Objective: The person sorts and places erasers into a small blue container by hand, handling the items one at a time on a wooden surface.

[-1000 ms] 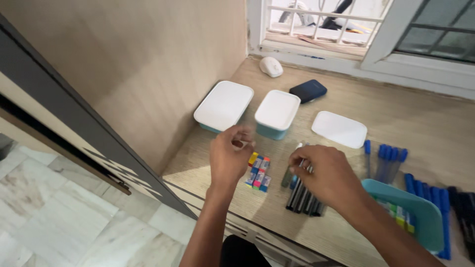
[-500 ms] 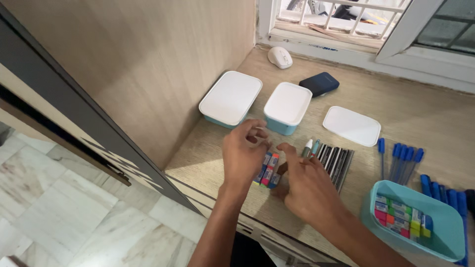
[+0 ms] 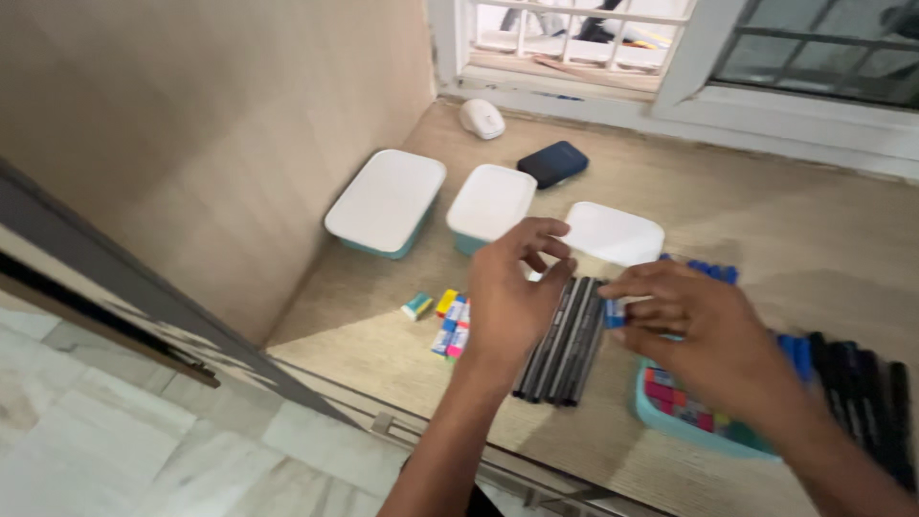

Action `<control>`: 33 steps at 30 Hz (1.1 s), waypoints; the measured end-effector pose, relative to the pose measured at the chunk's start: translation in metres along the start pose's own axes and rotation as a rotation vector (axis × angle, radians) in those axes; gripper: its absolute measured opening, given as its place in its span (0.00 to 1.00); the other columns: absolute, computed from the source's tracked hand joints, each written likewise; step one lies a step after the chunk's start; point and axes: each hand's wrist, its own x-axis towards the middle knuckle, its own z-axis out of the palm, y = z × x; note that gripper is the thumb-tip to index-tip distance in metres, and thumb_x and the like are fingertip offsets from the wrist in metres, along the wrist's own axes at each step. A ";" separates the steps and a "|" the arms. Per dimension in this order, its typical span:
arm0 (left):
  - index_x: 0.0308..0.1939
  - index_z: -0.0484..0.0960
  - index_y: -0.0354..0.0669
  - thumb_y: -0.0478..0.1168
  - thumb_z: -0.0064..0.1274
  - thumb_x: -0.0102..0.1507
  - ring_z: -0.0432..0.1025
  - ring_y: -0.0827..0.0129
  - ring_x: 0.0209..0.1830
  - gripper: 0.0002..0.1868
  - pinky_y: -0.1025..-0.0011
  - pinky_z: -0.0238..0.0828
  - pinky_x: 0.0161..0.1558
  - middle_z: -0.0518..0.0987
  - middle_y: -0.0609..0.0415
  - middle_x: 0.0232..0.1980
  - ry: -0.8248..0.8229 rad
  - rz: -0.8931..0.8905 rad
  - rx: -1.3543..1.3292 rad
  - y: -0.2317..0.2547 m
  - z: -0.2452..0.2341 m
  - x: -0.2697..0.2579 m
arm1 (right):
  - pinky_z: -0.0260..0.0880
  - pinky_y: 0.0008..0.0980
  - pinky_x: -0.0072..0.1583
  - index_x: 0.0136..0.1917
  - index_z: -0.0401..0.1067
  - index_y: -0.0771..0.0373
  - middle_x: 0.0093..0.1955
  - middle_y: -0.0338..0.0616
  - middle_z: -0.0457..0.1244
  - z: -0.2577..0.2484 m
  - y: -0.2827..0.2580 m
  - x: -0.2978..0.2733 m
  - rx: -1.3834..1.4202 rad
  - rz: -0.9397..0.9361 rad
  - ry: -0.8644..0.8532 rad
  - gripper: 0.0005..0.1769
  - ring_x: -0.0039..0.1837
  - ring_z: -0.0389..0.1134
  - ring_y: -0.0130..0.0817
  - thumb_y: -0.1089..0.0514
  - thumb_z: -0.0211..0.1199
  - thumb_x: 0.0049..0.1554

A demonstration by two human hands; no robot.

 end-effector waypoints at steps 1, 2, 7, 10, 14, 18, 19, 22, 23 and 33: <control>0.48 0.82 0.40 0.29 0.62 0.55 0.74 0.71 0.29 0.17 0.71 0.73 0.35 0.86 0.54 0.37 -0.034 0.004 -0.028 0.004 0.010 -0.002 | 0.77 0.33 0.56 0.55 0.80 0.64 0.53 0.45 0.71 -0.012 0.009 -0.002 0.092 -0.027 -0.003 0.20 0.52 0.75 0.29 0.67 0.71 0.47; 0.48 0.82 0.40 0.29 0.62 0.55 0.74 0.70 0.29 0.17 0.71 0.73 0.35 0.86 0.54 0.37 -0.057 0.014 -0.030 0.008 0.021 -0.004 | 0.77 0.33 0.58 0.58 0.79 0.63 0.54 0.44 0.71 -0.025 0.017 -0.006 0.078 0.024 0.010 0.21 0.54 0.75 0.31 0.67 0.71 0.49; 0.49 0.84 0.43 0.31 0.63 0.55 0.76 0.68 0.31 0.18 0.70 0.75 0.37 0.87 0.55 0.38 -0.192 0.087 0.038 0.024 0.071 -0.012 | 0.73 0.32 0.61 0.60 0.82 0.62 0.59 0.36 0.67 -0.068 0.040 -0.033 -0.086 0.167 0.088 0.18 0.58 0.74 0.31 0.60 0.68 0.56; 0.48 0.85 0.42 0.30 0.63 0.56 0.77 0.66 0.33 0.16 0.71 0.76 0.41 0.86 0.54 0.38 -0.244 0.133 -0.016 0.031 0.092 -0.018 | 0.74 0.31 0.60 0.60 0.82 0.60 0.61 0.34 0.67 -0.081 0.043 -0.045 -0.236 0.162 0.134 0.18 0.57 0.74 0.31 0.58 0.67 0.57; 0.48 0.85 0.42 0.30 0.63 0.55 0.79 0.66 0.33 0.16 0.71 0.76 0.40 0.86 0.54 0.39 -0.304 0.102 -0.024 0.033 0.114 -0.024 | 0.76 0.32 0.56 0.56 0.83 0.56 0.58 0.33 0.68 -0.092 0.038 -0.063 -0.408 0.262 0.084 0.16 0.54 0.75 0.31 0.55 0.72 0.54; 0.47 0.85 0.40 0.30 0.63 0.56 0.79 0.66 0.35 0.15 0.71 0.76 0.41 0.87 0.54 0.39 -0.382 0.130 -0.029 0.025 0.128 -0.028 | 0.77 0.29 0.57 0.61 0.77 0.49 0.55 0.33 0.72 -0.097 0.047 -0.070 -0.492 0.375 -0.014 0.19 0.55 0.79 0.26 0.53 0.71 0.56; 0.47 0.84 0.39 0.29 0.62 0.56 0.79 0.67 0.35 0.15 0.71 0.76 0.41 0.87 0.54 0.39 -0.411 0.134 -0.058 0.023 0.130 -0.029 | 0.77 0.29 0.56 0.63 0.76 0.48 0.55 0.33 0.72 -0.097 0.053 -0.071 -0.485 0.344 -0.046 0.21 0.55 0.79 0.26 0.53 0.70 0.56; 0.46 0.86 0.39 0.30 0.63 0.56 0.79 0.68 0.35 0.14 0.72 0.77 0.40 0.86 0.52 0.37 -0.595 0.071 -0.166 0.015 0.134 -0.027 | 0.77 0.29 0.54 0.65 0.76 0.51 0.57 0.33 0.71 -0.100 0.071 -0.068 -0.398 0.111 -0.120 0.25 0.55 0.77 0.27 0.55 0.70 0.53; 0.46 0.85 0.38 0.31 0.63 0.56 0.79 0.68 0.35 0.13 0.72 0.77 0.40 0.85 0.51 0.38 -0.595 0.072 -0.168 0.013 0.134 -0.027 | 0.77 0.29 0.54 0.62 0.77 0.50 0.54 0.32 0.72 -0.100 0.074 -0.067 -0.473 0.140 -0.174 0.22 0.54 0.76 0.27 0.53 0.70 0.54; 0.47 0.85 0.41 0.29 0.60 0.56 0.81 0.65 0.37 0.15 0.71 0.79 0.42 0.86 0.51 0.42 -0.607 0.077 -0.108 0.005 0.132 -0.028 | 0.57 0.35 0.71 0.46 0.85 0.46 0.49 0.32 0.66 -0.083 0.054 -0.042 -1.033 0.226 -0.357 0.09 0.61 0.63 0.28 0.48 0.70 0.51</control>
